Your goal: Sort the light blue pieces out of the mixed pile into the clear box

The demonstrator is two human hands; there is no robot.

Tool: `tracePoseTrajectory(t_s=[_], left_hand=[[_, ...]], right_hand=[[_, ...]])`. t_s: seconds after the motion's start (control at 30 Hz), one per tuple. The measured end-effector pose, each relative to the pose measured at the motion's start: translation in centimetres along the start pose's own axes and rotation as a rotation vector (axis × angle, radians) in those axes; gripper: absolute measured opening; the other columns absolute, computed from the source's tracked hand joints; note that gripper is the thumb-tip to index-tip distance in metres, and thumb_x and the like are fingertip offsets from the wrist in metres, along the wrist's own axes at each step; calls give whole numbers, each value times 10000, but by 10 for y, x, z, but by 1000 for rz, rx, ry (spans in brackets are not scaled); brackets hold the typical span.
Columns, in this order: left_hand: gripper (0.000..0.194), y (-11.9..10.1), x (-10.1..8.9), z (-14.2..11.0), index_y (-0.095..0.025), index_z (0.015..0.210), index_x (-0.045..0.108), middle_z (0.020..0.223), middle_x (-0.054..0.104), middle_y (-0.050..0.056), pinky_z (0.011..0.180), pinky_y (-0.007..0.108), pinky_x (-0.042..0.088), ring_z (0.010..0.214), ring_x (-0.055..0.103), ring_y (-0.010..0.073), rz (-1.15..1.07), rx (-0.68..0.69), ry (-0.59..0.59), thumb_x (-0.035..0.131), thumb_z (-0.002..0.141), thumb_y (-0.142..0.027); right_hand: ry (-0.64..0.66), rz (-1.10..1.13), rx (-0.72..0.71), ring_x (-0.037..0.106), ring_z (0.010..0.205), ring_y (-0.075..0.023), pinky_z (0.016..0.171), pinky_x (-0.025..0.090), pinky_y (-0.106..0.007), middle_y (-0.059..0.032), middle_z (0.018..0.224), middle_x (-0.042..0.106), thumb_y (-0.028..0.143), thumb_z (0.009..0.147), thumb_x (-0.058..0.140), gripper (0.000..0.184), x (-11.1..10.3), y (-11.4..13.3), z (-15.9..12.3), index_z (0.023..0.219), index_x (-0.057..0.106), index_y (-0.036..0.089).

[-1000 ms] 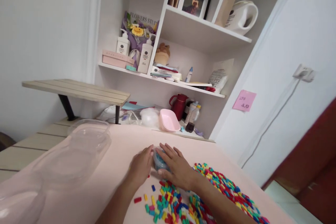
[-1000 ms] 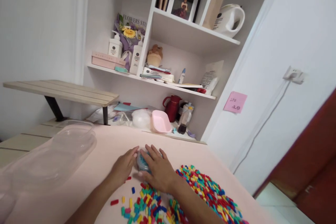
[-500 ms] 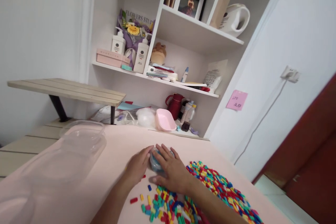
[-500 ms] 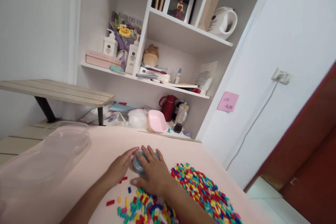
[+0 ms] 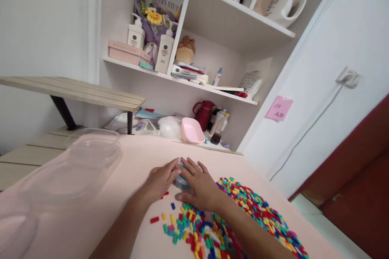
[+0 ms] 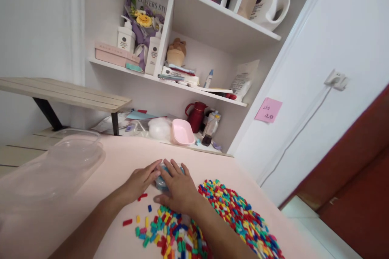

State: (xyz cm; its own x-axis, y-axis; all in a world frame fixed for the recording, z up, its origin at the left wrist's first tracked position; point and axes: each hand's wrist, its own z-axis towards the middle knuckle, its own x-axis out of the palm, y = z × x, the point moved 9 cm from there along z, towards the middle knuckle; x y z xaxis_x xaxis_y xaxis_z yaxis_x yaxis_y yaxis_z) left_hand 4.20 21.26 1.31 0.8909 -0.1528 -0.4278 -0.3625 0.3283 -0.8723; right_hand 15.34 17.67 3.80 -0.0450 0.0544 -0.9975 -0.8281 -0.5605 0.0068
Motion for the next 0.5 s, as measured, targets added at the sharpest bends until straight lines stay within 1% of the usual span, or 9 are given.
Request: tracePoseTrajectory(t_s=[0.13, 0.23, 0.33, 0.4, 0.47, 0.5], left_hand=[[501, -1, 2, 3, -371, 1367, 475, 1409, 543, -9, 1108, 423, 303, 1292, 493, 232, 206, 12, 15, 438, 883, -496], [522, 1, 6, 2, -375, 1412, 402, 1487, 449, -18, 1147, 465, 217, 1373, 392, 224, 345, -10, 55, 403, 901, -480], [530, 4, 7, 0, -382, 1430, 363, 1511, 414, -14, 1162, 489, 164, 1398, 350, 222, 432, -35, 73, 400, 906, -455], [535, 6, 5, -1, -391, 1438, 342, 1502, 427, -8, 1167, 515, 118, 1393, 359, 223, 412, -50, 68, 397, 910, -455], [542, 7, 1, -1, -393, 1437, 342, 1474, 469, 3, 1167, 537, 67, 1376, 387, 230, 297, -61, 55, 403, 906, -481], [546, 7, -3, -1, -384, 1434, 355, 1462, 485, 14, 1170, 529, 59, 1370, 397, 234, 204, -66, 33, 403, 903, -502]], right_hand=[[-21, -42, 3, 106, 1460, -301, 1146, 124, -543, -85, 1598, 141, 566, 789, 610, 914, 2, 2, -2, 1527, 158, 274], [-55, -81, 24, 101, 1459, -316, 1137, 100, -577, -91, 1597, 143, 511, 841, 568, 819, 5, 6, -4, 1523, 177, 280], [-87, -91, 53, 74, 1461, -326, 1126, 72, -604, -105, 1599, 120, 493, 888, 502, 747, 6, 9, -5, 1523, 176, 276], [-71, -62, 59, 63, 1462, -323, 1126, 76, -597, -108, 1600, 108, 519, 875, 511, 776, 6, 9, -5, 1525, 165, 275], [-34, -15, 62, 88, 1460, -319, 1129, 94, -578, -105, 1599, 128, 549, 832, 558, 828, 5, 6, -2, 1520, 183, 282], [-18, 9, 62, 114, 1455, -316, 1130, 111, -564, -102, 1596, 149, 553, 803, 592, 852, 4, 3, 0, 1514, 205, 288]])
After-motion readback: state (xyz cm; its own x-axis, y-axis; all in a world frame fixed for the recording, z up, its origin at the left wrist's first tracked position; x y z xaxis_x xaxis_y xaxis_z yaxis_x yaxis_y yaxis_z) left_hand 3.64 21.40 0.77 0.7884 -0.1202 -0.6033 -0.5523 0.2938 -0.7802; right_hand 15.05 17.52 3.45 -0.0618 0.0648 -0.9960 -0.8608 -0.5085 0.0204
